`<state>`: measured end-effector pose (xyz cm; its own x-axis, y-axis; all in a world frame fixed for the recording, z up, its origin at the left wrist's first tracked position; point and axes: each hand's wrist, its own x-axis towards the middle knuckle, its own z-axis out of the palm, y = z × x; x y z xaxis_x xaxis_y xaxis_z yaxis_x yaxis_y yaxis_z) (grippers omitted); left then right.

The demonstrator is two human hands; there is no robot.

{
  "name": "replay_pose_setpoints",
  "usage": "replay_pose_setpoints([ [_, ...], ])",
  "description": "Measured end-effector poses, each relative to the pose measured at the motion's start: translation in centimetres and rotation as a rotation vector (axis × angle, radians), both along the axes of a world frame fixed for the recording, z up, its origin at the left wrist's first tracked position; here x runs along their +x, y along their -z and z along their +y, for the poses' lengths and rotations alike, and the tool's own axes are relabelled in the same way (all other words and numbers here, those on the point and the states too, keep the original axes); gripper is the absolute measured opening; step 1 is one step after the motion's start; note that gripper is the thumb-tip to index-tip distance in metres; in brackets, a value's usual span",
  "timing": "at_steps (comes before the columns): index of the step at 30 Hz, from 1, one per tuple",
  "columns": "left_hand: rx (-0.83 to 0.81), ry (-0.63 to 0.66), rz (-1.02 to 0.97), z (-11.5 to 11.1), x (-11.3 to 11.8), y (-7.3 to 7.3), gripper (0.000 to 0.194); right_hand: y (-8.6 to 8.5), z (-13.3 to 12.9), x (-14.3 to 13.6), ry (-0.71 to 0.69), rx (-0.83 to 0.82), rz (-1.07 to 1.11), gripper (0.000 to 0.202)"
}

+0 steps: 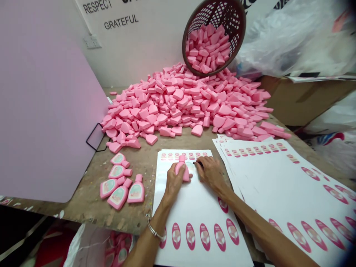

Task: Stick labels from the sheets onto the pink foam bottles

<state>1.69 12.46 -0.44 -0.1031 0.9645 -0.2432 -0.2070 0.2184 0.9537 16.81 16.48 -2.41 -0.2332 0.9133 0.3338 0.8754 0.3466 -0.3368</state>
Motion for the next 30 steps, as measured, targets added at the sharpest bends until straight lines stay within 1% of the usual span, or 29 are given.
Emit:
replay_pose_setpoints([
  [3,0.008,0.007,0.007,0.0,-0.1,0.2,0.043,0.1,0.0,0.0,0.012,0.021,-0.009,0.018],
  [11,0.031,0.010,0.033,0.1,-0.2,0.6,0.043,0.8,0.0,-0.2,-0.026,0.034,0.050,0.011],
  [18,0.026,0.019,0.030,0.3,-0.3,1.1,0.042,1.0,0.3,-0.1,0.038,0.079,0.047,0.012],
  [25,0.015,0.012,0.031,0.2,-0.3,0.7,0.045,1.0,0.6,0.1,-0.002,0.040,0.086,0.013],
  [30,0.013,0.020,0.037,0.2,-0.3,0.9,0.043,1.1,0.8,0.2,-0.016,0.018,0.142,0.013],
])
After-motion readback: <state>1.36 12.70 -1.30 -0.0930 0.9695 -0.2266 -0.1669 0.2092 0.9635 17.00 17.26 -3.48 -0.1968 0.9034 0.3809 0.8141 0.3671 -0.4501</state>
